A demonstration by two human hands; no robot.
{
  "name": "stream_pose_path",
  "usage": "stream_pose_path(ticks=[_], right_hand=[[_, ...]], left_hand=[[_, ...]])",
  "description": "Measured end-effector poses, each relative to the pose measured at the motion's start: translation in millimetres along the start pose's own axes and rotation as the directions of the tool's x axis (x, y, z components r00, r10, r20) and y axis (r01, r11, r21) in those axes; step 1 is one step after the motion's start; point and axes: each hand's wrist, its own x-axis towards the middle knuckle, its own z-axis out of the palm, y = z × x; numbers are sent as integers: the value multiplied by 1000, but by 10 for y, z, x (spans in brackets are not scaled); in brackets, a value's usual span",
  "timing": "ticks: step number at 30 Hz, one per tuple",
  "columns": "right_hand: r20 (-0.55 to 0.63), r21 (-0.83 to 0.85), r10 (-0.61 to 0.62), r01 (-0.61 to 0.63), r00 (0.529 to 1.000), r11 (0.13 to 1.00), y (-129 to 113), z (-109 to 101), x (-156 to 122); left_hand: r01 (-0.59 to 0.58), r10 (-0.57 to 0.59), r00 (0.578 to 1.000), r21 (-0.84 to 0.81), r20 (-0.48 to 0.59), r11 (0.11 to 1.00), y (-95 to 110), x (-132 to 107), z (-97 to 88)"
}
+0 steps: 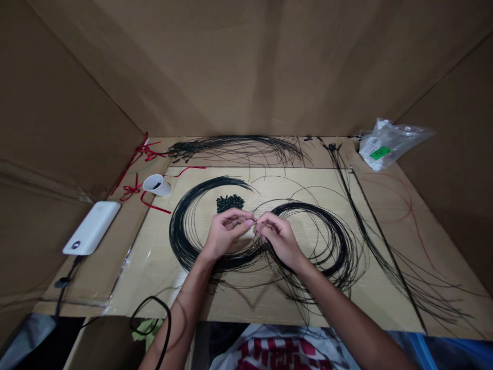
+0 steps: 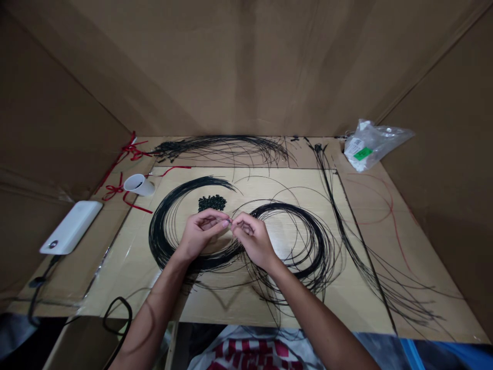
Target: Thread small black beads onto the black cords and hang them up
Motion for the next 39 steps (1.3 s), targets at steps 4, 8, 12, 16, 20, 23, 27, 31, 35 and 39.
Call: stream_pose_path(ticks=[4,8,12,16,20,23,27,31,35,39], right_hand=[[1,1,-7,7,1000,1000,-10,2,-1],[-4,-1,-9,8,1000,1000,-26,8,-2],[0,-5,-7,7,1000,1000,-17,4,1],[4,-15,-21,21,1000,1000,-7,-4,4],[-1,-8,-11,11,1000,1000,-13,0,3],[-12,-11,-1,1,1000,1000,-18,5,1],[-13,-16,3,-3,1000,1000,-30,4,1],[-9,-22,-9,9,1000,1000,-38,1,4],[-9,-20,-16,16,1000,1000,-25,1,6],[-8,-20,-16,16,1000,1000,-18,0,6]], left_hand=[[1,-1,1000,4,-1,1000,3,-6,4],[5,-5,1000,14,-2,1000,2,-3,8],[10,-10,1000,16,-2,1000,-4,-2,6],[9,-9,1000,18,-1,1000,1,-5,-1],[13,-14,1000,38,27,999,18,-4,-5],[15,-17,998,42,57,999,28,-3,-9],[35,-38,997,41,70,999,35,-4,-15],[51,-53,997,30,65,998,29,-1,-16],[47,-48,997,21,60,999,14,1,-18],[45,-46,997,23,65,999,7,-2,-27]])
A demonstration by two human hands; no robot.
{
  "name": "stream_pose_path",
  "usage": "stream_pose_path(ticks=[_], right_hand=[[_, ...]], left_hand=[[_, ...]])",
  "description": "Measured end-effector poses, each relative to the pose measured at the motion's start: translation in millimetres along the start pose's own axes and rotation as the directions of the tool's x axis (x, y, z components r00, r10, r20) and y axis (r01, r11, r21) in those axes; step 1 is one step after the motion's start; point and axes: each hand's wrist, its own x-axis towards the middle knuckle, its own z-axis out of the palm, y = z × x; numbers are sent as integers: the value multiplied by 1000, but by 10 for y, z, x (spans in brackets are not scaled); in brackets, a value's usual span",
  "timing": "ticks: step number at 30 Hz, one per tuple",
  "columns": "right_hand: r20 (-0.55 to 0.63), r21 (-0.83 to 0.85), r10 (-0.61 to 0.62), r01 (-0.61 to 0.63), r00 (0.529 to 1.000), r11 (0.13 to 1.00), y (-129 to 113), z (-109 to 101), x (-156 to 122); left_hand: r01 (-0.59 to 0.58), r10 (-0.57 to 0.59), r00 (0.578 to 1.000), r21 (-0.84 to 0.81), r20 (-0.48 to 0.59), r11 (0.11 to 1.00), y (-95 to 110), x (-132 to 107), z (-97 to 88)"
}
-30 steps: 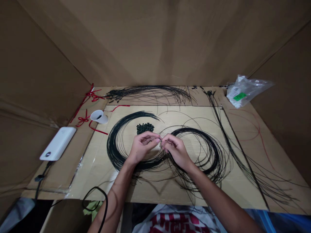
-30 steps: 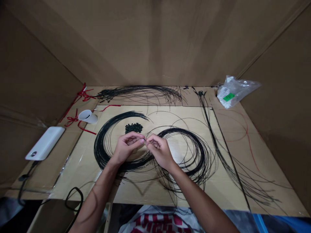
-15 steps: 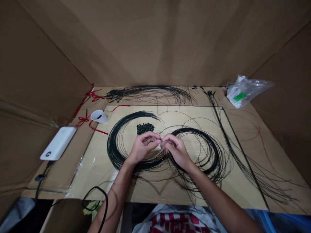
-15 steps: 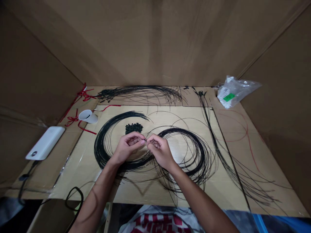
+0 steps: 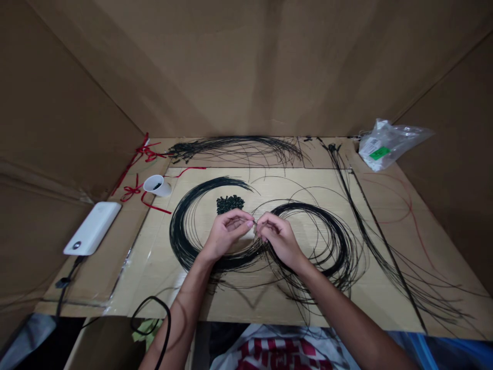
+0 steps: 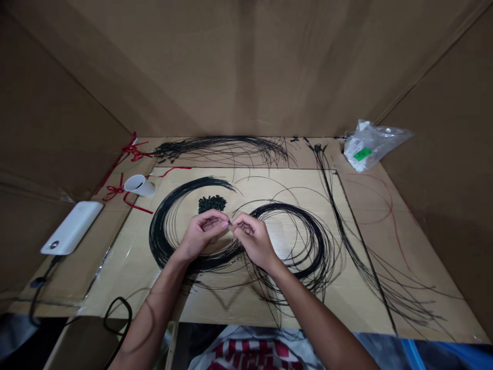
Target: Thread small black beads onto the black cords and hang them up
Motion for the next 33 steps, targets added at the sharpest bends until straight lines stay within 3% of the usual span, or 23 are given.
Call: stream_pose_path(ticks=[14,33], right_hand=[[-8,-18,10,-10,1000,1000,48,-7,3],[-18,-26,-2,1,1000,1000,14,3,-6]], left_hand=[[-51,50,998,27,43,998,23,-14,-12],[-31,30,999,23,40,999,6,-4,-12]])
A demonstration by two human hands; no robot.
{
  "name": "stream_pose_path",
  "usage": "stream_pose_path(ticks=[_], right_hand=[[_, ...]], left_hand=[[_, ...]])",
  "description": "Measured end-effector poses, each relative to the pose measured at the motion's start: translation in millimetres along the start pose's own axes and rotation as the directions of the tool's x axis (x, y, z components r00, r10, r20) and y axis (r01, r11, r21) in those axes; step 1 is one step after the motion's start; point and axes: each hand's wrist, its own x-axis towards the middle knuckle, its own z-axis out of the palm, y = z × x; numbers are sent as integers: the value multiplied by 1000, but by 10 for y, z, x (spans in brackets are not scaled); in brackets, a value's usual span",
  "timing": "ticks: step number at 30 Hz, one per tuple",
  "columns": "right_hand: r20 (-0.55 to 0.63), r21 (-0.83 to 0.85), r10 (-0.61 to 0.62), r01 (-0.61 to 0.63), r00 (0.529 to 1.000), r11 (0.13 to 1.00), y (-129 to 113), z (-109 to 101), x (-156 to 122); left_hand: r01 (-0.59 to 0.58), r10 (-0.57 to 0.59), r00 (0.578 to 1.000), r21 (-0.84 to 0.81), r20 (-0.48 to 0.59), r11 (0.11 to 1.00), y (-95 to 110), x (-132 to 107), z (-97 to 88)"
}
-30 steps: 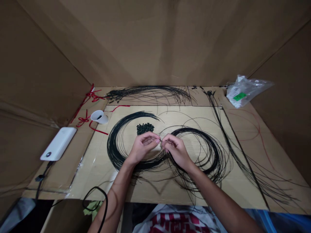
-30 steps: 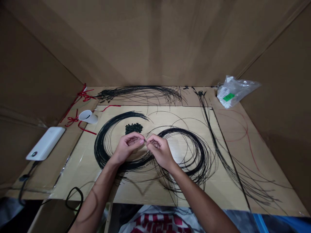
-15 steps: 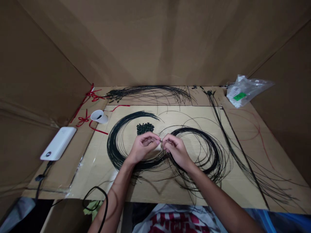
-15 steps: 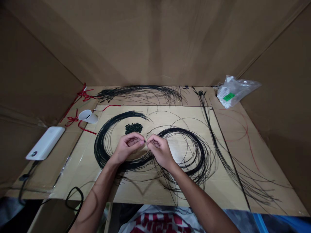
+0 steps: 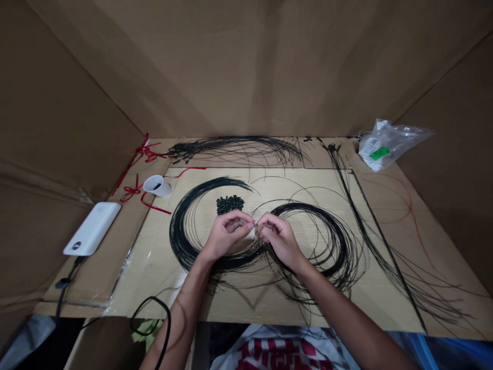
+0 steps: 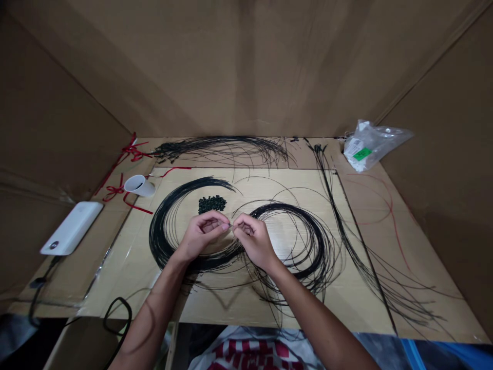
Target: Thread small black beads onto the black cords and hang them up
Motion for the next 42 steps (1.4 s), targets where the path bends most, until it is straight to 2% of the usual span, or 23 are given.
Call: stream_pose_path(ticks=[10,19,30,42], right_hand=[[8,-7,-27,27,1000,1000,-56,4,-1],[1,-4,-16,16,1000,1000,1,-6,-1],[14,-4,-15,15,1000,1000,-82,17,11],[16,17,-17,17,1000,1000,-61,13,2]], left_hand=[[15,-15,1000,1,-4,1000,25,-11,0],[-11,11,1000,-1,-3,1000,-13,-8,-4],[8,-8,1000,6,6,1000,37,-6,17],[23,-23,999,5,-36,1000,23,-17,16]])
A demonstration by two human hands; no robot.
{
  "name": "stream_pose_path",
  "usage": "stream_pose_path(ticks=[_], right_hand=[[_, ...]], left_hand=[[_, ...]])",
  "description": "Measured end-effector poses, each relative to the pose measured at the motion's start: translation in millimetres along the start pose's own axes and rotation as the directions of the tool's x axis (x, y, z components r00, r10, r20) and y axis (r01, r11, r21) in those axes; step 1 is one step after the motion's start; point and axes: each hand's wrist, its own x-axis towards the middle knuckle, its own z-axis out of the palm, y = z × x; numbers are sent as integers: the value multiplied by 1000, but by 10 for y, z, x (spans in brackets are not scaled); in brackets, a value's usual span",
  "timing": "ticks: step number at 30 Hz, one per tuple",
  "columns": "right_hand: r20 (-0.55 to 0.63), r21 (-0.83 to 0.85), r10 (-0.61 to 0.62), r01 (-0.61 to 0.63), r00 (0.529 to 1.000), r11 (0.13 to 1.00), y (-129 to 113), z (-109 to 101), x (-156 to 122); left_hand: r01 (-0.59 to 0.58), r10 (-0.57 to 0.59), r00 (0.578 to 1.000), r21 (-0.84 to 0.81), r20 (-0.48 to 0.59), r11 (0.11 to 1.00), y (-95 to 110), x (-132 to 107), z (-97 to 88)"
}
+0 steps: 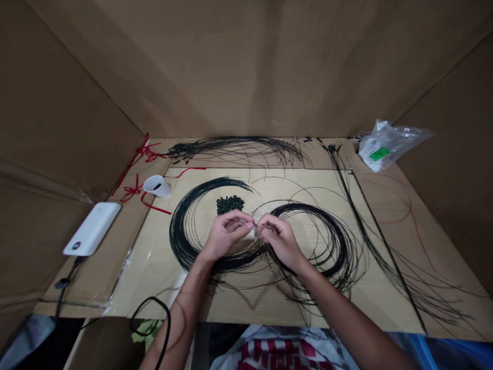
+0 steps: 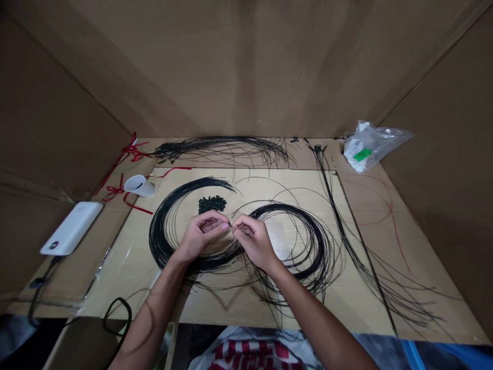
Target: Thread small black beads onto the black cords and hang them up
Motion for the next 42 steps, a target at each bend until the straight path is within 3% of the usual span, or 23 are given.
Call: stream_pose_path(ticks=[28,42], right_hand=[[-6,-19,31,-31,1000,999,35,-5,4],[13,-21,11,-10,1000,1000,-10,-24,14]], left_hand=[[-23,23,999,-3,32,1000,5,8,-7],[28,-29,997,14,77,999,39,18,-13]])
